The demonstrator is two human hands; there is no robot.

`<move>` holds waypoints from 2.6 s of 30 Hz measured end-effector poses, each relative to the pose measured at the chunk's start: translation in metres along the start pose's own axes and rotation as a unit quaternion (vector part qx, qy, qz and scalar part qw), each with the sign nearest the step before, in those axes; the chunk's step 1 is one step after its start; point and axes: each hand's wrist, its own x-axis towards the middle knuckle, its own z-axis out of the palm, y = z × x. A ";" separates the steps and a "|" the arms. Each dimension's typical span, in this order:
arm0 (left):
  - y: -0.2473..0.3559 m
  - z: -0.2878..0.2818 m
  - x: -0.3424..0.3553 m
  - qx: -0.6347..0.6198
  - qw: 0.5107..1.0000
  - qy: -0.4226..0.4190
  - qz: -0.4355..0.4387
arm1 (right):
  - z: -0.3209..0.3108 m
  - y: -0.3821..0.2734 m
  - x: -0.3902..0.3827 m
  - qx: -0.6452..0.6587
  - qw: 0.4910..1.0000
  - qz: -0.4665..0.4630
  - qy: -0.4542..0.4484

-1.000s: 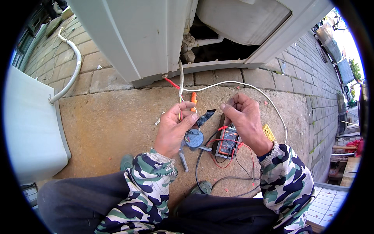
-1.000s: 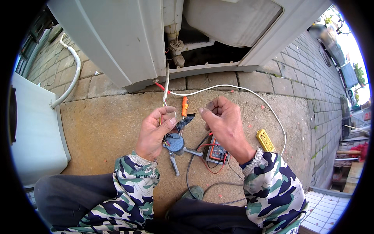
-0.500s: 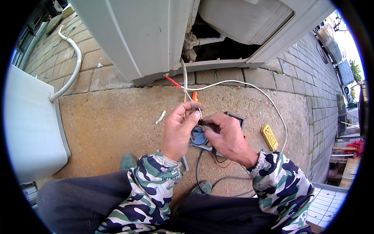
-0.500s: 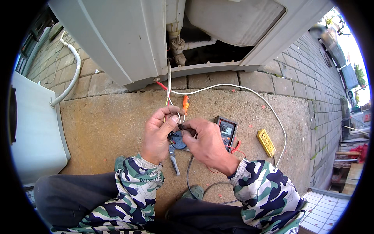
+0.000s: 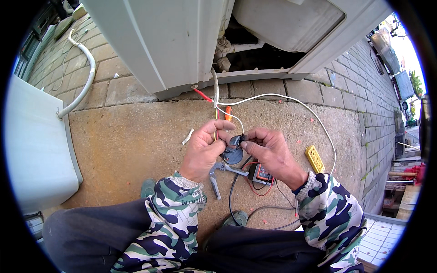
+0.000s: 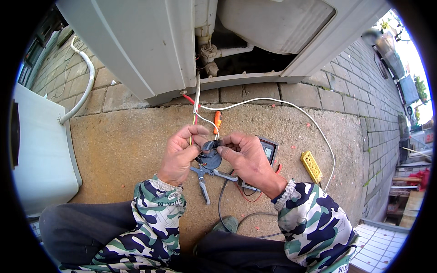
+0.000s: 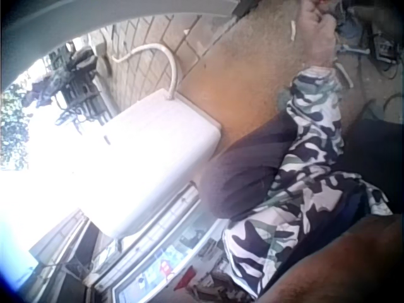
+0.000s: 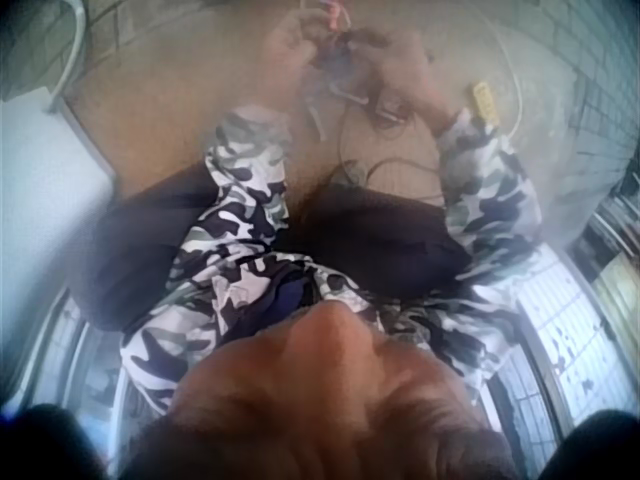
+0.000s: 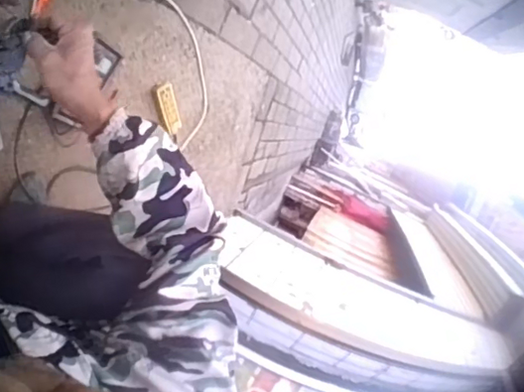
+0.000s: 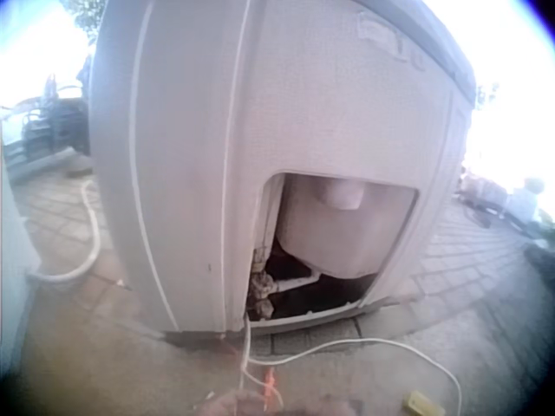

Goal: The person sits on the ground and uses a multimeter to test electrical continuity on wires connected to a washing machine. They strip the insulation from the wires using pliers and twist the exposed ends together to check for a circuit connection.

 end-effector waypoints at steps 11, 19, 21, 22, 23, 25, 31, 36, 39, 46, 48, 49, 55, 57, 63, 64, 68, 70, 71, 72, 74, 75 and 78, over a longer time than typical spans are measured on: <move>-0.015 -0.008 0.004 0.001 1.000 -0.026 0.011 | -0.009 0.001 0.000 0.005 0.998 -0.006 -0.063; -0.012 -0.001 0.001 0.047 0.998 -0.025 0.033 | -0.003 0.003 -0.001 -0.019 0.998 -0.054 -0.005; -0.010 -0.001 0.001 0.049 0.998 -0.010 0.025 | -0.002 -0.001 -0.001 -0.034 0.999 -0.012 -0.003; -0.008 0.000 0.000 0.041 0.999 -0.003 0.015 | -0.002 -0.002 0.000 -0.041 0.999 0.009 -0.002; -0.008 0.001 0.000 0.032 0.999 0.000 0.004 | -0.002 -0.002 -0.002 -0.010 1.000 0.002 0.012; -0.012 0.003 0.002 0.040 0.999 -0.003 0.017 | 0.002 -0.002 -0.004 0.053 0.998 -0.012 0.041; -0.009 0.000 0.002 0.121 0.992 0.020 0.042 | 0.010 -0.016 -0.008 0.008 1.000 -0.012 0.018; -0.004 0.013 0.002 0.174 0.983 0.005 0.065 | 0.005 -0.013 -0.009 -0.073 0.996 0.000 0.057; -0.005 0.016 0.003 0.068 0.997 -0.012 0.040 | 0.006 -0.005 -0.008 -0.083 0.993 -0.051 0.073; 0.001 0.010 0.003 0.033 0.999 -0.036 0.006 | 0.003 -0.002 -0.006 -0.060 0.994 -0.048 0.077; -0.002 0.009 0.005 0.037 0.998 -0.042 0.002 | 0.003 -0.005 -0.006 -0.042 0.996 -0.025 0.072; -0.001 0.007 0.003 0.046 0.998 -0.040 0.005 | 0.003 -0.009 -0.007 -0.031 0.997 -0.016 0.065; -0.002 0.007 0.007 0.002 0.998 -0.055 0.001 | -0.006 -0.016 -0.002 0.001 0.996 0.023 0.089; 0.002 0.005 0.004 -0.001 0.999 -0.053 -0.008 | -0.005 -0.017 0.001 0.006 0.996 0.029 0.083; -0.005 0.012 0.007 0.004 0.999 -0.034 0.002 | -0.009 -0.022 0.000 0.052 0.997 0.010 0.059; -0.005 0.018 0.006 0.026 1.000 -0.017 0.001 | -0.008 -0.022 0.000 0.039 0.998 -0.012 0.048; -0.004 0.019 0.005 0.122 0.992 0.022 0.022 | -0.005 -0.022 -0.001 -0.065 0.994 -0.087 0.032; -0.007 0.016 0.006 0.094 0.995 0.021 0.024 | -0.002 -0.023 -0.003 -0.030 0.995 -0.082 0.041; -0.006 0.015 0.005 0.082 0.996 0.021 0.026 | -0.001 -0.023 -0.003 -0.027 0.996 -0.061 0.052; -0.006 0.014 0.004 0.070 0.997 0.024 0.025 | -0.001 -0.022 -0.002 -0.024 0.997 -0.040 0.062; -0.006 0.014 0.003 0.045 0.998 0.029 0.023 | -0.003 -0.018 -0.001 -0.024 0.996 -0.013 0.080; -0.006 0.014 0.004 0.054 0.998 0.025 0.020 | -0.005 -0.014 0.000 -0.026 0.996 -0.007 0.089; -0.005 0.011 0.004 0.076 0.997 0.016 0.006 | -0.009 -0.014 0.001 -0.016 0.994 0.011 0.109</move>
